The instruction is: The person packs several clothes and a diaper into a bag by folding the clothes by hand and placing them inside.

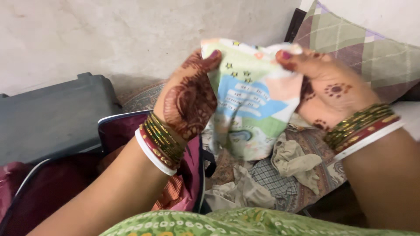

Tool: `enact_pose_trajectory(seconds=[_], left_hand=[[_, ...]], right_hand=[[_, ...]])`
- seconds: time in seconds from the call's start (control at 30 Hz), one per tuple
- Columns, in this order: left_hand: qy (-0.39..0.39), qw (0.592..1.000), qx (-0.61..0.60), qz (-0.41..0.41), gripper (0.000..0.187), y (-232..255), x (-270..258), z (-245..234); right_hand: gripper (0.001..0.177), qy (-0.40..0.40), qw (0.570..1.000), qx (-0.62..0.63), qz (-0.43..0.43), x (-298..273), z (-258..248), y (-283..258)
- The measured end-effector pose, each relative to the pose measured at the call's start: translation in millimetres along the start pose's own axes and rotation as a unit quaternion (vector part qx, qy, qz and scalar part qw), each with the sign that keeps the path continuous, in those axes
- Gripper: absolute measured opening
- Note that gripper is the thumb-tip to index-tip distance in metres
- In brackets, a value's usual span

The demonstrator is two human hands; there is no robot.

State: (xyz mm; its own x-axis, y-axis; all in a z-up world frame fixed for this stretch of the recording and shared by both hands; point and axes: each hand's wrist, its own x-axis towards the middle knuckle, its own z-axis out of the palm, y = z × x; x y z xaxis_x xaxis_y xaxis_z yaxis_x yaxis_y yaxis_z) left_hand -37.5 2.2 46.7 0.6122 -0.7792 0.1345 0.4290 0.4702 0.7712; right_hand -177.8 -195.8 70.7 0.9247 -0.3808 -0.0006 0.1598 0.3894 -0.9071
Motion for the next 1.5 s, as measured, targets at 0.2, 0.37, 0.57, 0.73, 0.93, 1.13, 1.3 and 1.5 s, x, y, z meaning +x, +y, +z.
enact_pose_trajectory(seconds=[0.2,0.37,0.57,0.73,0.93,1.13,1.3,1.5], left_hand=[[0.007,0.976,0.012,0.217,0.037,51,-24,-7],[-0.093,0.919,0.117,0.365,0.023,98,-68,-24],[0.070,0.858,0.341,0.378,0.027,128,-139,-47],[0.272,0.682,0.631,0.250,0.027,108,-173,-108],[0.235,0.548,0.753,0.278,0.017,75,-205,-164],[0.232,0.665,0.699,0.120,0.023,74,-228,-188],[-0.006,0.616,0.784,-0.073,0.036,10,-247,-232],[-0.136,0.601,0.725,-0.309,0.026,-67,-272,-226]], right_hand=[[0.026,-0.076,0.987,-0.061,-0.127,-15,42,-21],[0.020,-0.190,0.932,-0.125,-0.282,-17,87,-16],[0.015,-0.227,0.933,-0.126,-0.249,3,125,24],[0.037,-0.210,0.925,-0.298,-0.107,12,155,95],[0.021,-0.139,0.773,-0.607,-0.122,14,165,166],[0.018,-0.200,0.727,-0.539,-0.377,10,153,181],[0.032,-0.344,0.604,-0.717,0.044,-8,125,230],[0.030,-0.474,0.553,-0.679,0.097,-44,82,310]])
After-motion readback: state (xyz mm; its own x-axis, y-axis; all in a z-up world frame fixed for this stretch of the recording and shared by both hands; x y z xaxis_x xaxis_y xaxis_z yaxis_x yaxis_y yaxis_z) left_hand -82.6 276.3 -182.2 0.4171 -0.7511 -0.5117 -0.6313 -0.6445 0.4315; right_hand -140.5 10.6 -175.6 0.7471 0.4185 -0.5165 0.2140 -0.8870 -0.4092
